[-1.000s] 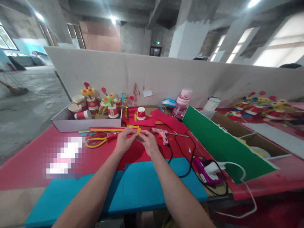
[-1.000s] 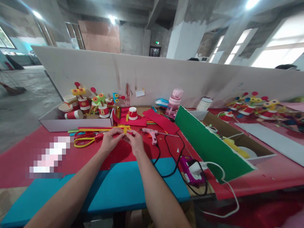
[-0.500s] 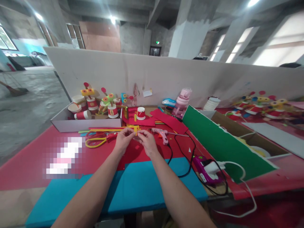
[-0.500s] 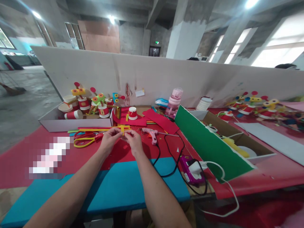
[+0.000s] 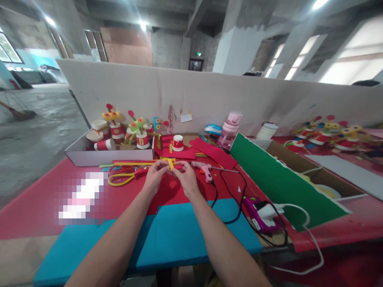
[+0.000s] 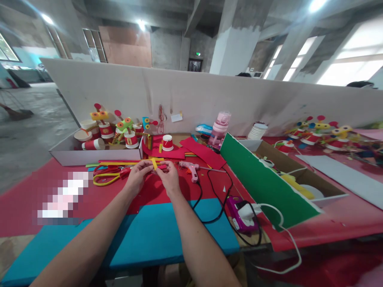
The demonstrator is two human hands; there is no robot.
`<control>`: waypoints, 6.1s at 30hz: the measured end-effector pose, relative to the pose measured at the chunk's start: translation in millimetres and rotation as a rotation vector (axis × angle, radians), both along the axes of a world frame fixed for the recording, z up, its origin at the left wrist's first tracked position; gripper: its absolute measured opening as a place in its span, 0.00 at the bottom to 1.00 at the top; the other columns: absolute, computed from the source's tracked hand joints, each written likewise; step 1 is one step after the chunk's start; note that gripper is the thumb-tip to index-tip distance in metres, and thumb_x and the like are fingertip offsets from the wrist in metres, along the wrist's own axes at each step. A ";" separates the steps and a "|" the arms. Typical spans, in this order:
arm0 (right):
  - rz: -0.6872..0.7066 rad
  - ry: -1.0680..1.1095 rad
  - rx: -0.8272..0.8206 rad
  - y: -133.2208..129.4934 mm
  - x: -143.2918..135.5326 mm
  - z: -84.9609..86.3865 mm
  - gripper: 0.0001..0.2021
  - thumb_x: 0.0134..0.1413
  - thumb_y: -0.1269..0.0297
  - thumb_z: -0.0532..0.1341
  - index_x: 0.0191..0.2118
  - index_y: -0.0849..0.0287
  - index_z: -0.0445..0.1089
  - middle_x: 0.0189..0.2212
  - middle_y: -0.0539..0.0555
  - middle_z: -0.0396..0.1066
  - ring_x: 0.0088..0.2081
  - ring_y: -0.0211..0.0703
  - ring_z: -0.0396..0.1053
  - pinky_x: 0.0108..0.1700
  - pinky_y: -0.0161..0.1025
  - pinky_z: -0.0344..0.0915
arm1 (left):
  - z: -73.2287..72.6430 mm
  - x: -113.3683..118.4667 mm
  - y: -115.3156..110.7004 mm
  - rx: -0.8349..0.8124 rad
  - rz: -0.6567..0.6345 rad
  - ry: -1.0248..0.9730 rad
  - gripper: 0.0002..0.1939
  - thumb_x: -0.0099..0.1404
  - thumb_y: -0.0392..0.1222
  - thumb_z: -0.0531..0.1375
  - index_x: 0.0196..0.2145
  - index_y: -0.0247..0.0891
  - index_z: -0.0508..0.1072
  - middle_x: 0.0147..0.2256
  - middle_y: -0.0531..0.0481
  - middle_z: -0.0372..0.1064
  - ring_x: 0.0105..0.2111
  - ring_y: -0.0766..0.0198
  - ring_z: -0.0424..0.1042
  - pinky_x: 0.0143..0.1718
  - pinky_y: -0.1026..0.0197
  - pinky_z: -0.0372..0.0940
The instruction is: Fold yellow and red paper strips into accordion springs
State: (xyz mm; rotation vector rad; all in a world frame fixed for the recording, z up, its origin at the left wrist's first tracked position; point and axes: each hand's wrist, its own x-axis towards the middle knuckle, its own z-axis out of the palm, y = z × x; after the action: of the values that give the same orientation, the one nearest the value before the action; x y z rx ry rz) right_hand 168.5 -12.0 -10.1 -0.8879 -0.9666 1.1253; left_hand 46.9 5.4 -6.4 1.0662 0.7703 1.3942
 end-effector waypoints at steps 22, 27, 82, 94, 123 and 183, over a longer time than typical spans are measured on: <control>0.120 0.152 -0.071 1.9 -1.1 -3.8 0.15 0.32 0.63 0.71 0.29 0.59 0.68 0.28 0.48 0.72 0.34 0.41 0.72 0.45 0.43 0.70 | -6.0 0.2 2.5 0.010 0.044 0.146 0.11 0.49 0.45 0.68 0.23 0.34 0.72 0.22 0.51 0.70 0.24 0.67 0.66 0.31 0.63 0.61; 0.131 0.139 -0.129 1.6 1.7 -4.3 0.15 0.30 0.62 0.72 0.26 0.60 0.68 0.24 0.47 0.70 0.30 0.40 0.72 0.43 0.43 0.70 | -5.2 1.4 0.4 -0.021 0.058 0.152 0.12 0.48 0.46 0.68 0.22 0.34 0.72 0.22 0.51 0.69 0.24 0.67 0.66 0.29 0.64 0.61; 0.098 0.022 -0.124 -0.6 -1.6 -3.3 0.15 0.35 0.57 0.70 0.31 0.57 0.71 0.21 0.47 0.73 0.25 0.38 0.72 0.33 0.36 0.68 | -3.1 -1.5 0.7 -0.043 0.036 0.059 0.13 0.47 0.45 0.69 0.26 0.35 0.73 0.22 0.53 0.67 0.23 0.69 0.65 0.27 0.65 0.62; 0.066 0.058 -0.132 2.3 -1.1 -6.7 0.15 0.34 0.58 0.70 0.30 0.57 0.71 0.20 0.45 0.71 0.24 0.37 0.70 0.34 0.38 0.69 | -2.6 -0.3 -0.3 -0.068 0.043 0.019 0.14 0.47 0.47 0.69 0.28 0.36 0.73 0.23 0.54 0.68 0.22 0.70 0.65 0.27 0.65 0.61; 0.024 0.018 -0.077 8.4 3.8 -10.1 0.13 0.38 0.57 0.68 0.30 0.59 0.73 0.26 0.49 0.72 0.27 0.37 0.68 0.36 0.39 0.69 | -6.6 3.0 -1.3 -0.039 0.021 0.185 0.14 0.44 0.47 0.70 0.25 0.34 0.76 0.23 0.50 0.71 0.24 0.68 0.66 0.29 0.64 0.59; 0.066 -0.161 0.059 6.3 10.6 -4.9 0.12 0.41 0.61 0.65 0.35 0.59 0.69 0.25 0.48 0.72 0.26 0.39 0.73 0.35 0.38 0.71 | -7.5 0.7 2.3 -0.124 -0.005 0.067 0.13 0.42 0.43 0.71 0.24 0.33 0.77 0.21 0.50 0.70 0.22 0.69 0.65 0.28 0.65 0.60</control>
State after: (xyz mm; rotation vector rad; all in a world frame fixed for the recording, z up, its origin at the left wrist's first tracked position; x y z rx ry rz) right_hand 179.0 -5.7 -15.0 -0.9150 -1.1632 1.0873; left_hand 47.6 7.6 -13.9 1.0213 0.8906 1.2944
